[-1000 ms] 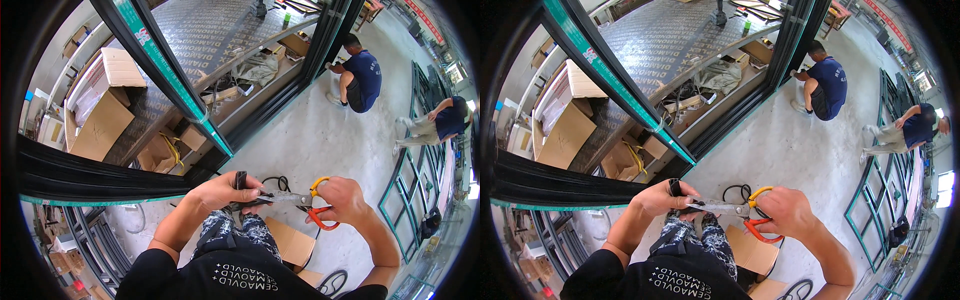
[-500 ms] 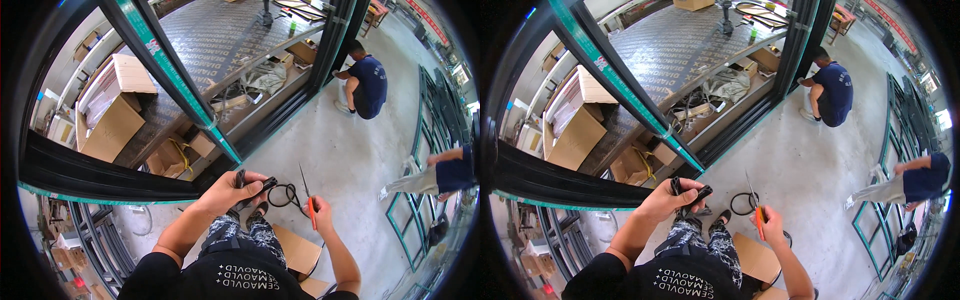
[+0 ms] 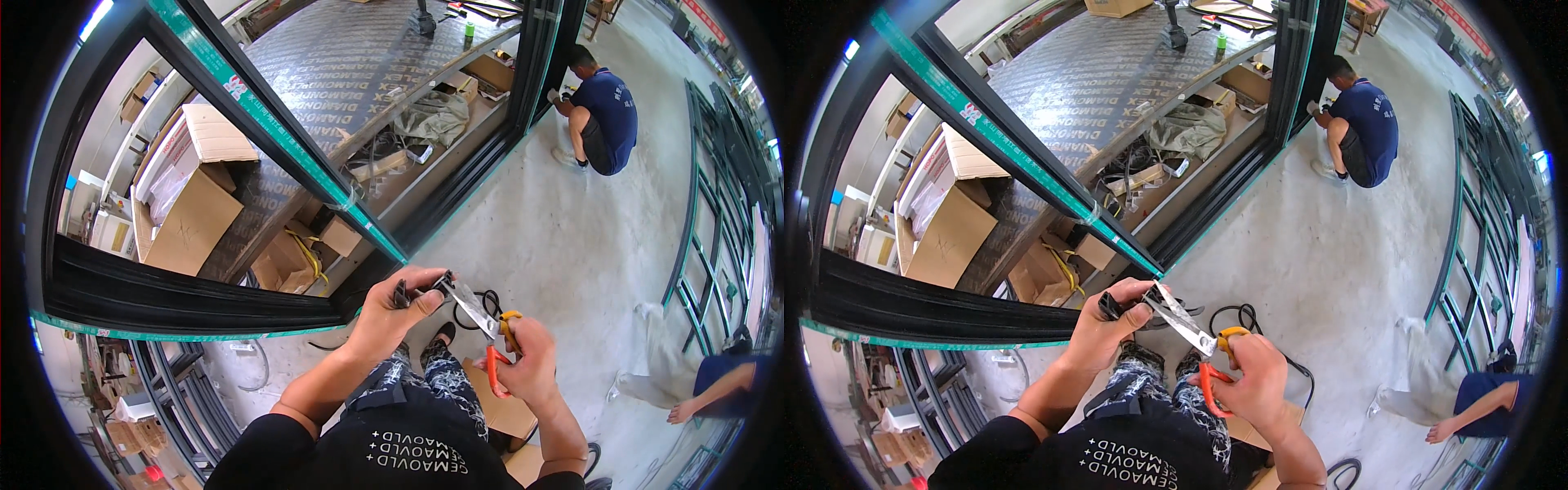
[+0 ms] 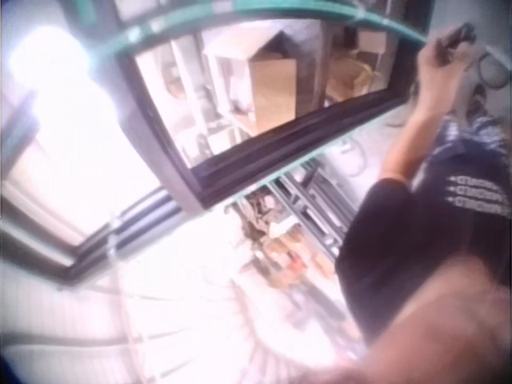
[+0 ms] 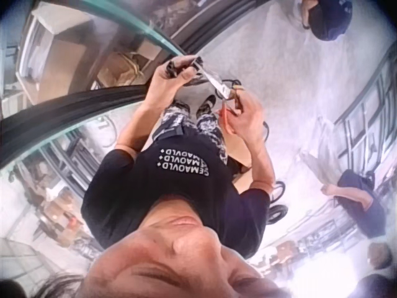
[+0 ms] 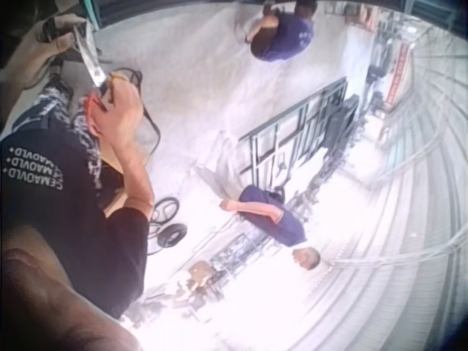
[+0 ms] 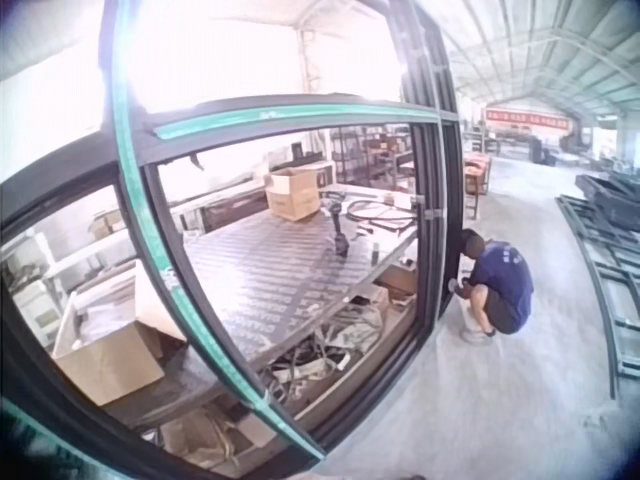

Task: The person installs a rubber seal into a black window frame, using shears to cut the rubber strip and pressing it into the channel by hand.

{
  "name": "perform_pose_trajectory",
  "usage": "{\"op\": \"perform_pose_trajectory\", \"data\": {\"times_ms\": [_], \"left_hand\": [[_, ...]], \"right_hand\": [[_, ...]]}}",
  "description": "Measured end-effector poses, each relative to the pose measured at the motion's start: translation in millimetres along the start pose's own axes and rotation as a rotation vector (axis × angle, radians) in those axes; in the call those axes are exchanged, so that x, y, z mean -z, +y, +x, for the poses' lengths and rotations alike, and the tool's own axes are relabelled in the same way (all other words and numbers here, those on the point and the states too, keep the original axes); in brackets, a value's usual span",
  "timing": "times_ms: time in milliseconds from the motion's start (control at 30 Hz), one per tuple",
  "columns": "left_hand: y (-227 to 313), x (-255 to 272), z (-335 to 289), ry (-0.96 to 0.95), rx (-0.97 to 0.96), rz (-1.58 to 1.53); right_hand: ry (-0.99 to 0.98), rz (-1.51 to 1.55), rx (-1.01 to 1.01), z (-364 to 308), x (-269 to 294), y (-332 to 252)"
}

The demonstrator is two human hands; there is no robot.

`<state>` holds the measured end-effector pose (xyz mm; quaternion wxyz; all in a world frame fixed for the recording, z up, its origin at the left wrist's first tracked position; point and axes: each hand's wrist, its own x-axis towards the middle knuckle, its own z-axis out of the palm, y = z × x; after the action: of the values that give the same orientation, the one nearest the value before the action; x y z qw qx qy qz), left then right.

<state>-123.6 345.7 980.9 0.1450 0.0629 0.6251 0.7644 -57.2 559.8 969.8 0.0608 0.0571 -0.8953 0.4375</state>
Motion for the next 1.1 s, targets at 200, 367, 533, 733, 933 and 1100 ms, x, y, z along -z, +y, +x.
{"op": "perform_pose_trajectory", "data": {"times_ms": [200,367,533,733,933,1100], "left_hand": [[-2.1,-1.0,-5.4,0.052,0.038,0.038],[-6.0,-8.8,-3.9,0.072,-0.023,-0.01],[-6.2,-12.5,-5.9,0.071,-0.068,0.025],[-8.2,-13.2,-6.0,0.053,-0.215,0.177],[-11.1,-4.2,-4.3,0.041,-0.149,0.179],[-14.4,7.0,-0.2,0.029,0.094,-0.15]], "right_hand": [[0.034,-0.055,0.086,4.5,2.9,-6.2],[0.008,-0.071,0.08,5.9,7.5,-7.0],[-0.017,-0.12,0.099,3.6,8.8,-9.1],[-0.045,-0.066,0.11,1.8,8.7,-7.6],[-0.047,-0.025,0.18,-8.9,-2.9,19.9],[-0.021,0.196,-0.582,-27.3,-60.2,146.9]]}}
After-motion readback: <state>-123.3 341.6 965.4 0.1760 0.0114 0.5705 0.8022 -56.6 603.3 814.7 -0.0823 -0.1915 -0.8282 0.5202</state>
